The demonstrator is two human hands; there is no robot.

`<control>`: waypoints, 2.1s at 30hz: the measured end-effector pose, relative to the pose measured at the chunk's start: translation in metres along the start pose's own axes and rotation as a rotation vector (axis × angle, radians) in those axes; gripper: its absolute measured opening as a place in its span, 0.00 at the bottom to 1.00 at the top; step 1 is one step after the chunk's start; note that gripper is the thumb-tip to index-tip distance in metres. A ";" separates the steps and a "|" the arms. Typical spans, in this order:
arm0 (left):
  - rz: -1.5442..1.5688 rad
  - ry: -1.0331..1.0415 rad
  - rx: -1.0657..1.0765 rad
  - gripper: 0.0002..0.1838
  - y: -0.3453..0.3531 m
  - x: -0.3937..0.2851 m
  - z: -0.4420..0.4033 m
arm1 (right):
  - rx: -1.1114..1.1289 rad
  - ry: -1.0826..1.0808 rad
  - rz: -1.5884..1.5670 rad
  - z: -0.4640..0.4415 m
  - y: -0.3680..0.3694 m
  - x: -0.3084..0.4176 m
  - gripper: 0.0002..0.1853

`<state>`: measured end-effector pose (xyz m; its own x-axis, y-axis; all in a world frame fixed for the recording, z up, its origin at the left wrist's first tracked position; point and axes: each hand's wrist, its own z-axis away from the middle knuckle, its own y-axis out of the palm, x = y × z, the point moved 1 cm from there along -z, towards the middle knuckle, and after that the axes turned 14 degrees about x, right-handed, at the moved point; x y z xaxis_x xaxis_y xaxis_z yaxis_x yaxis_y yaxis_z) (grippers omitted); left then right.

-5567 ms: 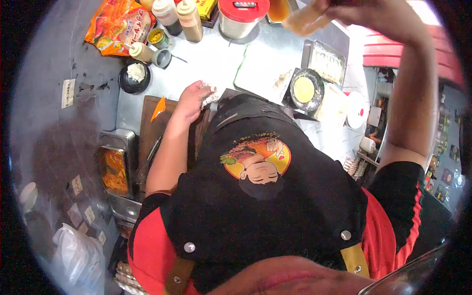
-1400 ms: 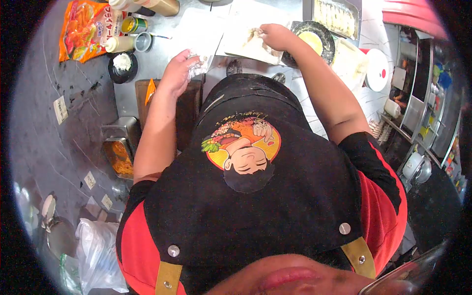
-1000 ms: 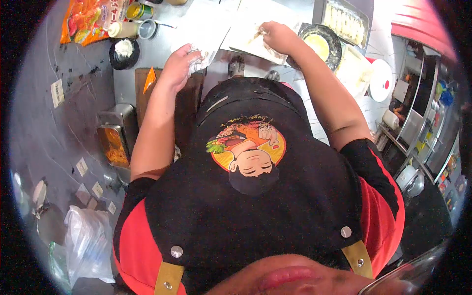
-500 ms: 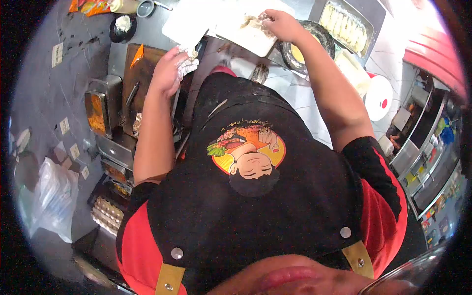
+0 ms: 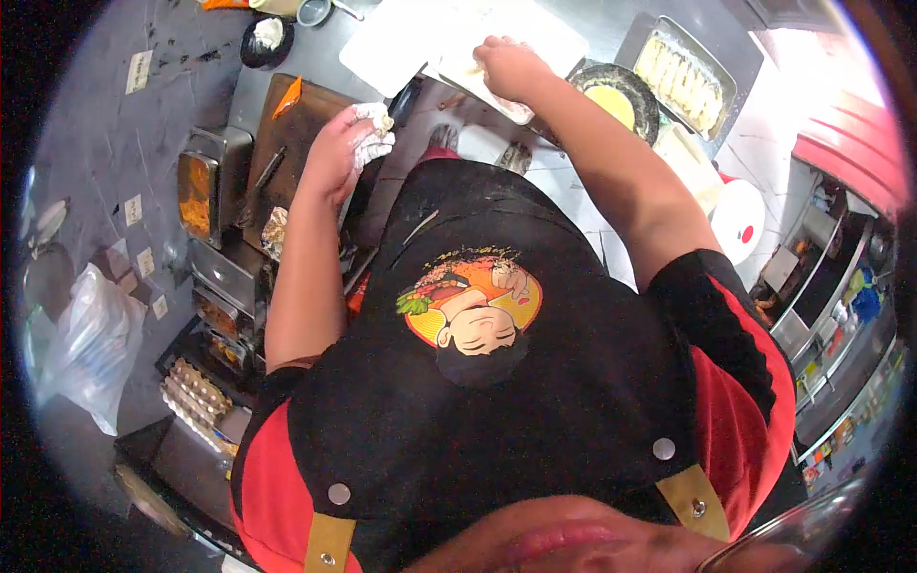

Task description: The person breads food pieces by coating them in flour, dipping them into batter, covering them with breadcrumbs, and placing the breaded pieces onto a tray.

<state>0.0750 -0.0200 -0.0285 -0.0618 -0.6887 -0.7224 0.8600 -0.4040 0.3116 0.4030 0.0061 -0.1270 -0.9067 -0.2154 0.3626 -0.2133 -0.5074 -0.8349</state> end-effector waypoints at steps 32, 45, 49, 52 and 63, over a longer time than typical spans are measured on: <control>-0.040 -0.125 0.333 0.15 -0.107 -0.075 -0.101 | 0.194 0.318 -0.457 -0.057 0.022 0.021 0.28; -0.111 -0.136 0.324 0.14 -0.103 -0.067 -0.099 | 0.106 0.231 -0.586 -0.051 -0.001 -0.002 0.23; -0.293 -0.077 0.342 0.17 -0.080 -0.067 -0.102 | -0.113 0.375 -0.619 0.005 -0.030 0.000 0.24; -0.589 -0.024 0.388 0.21 -0.044 -0.067 -0.119 | -0.179 0.431 -0.603 0.064 -0.029 -0.018 0.21; -1.617 0.378 0.447 0.21 0.100 -0.023 -0.224 | -0.260 0.858 -0.820 0.303 0.012 -0.053 0.22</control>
<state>0.2754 0.0901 -0.1193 -0.4867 0.6975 -0.5259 -0.1510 -0.6602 -0.7358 0.5585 -0.2419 -0.0308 -0.3939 0.7633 0.5121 -0.8137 -0.0304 -0.5805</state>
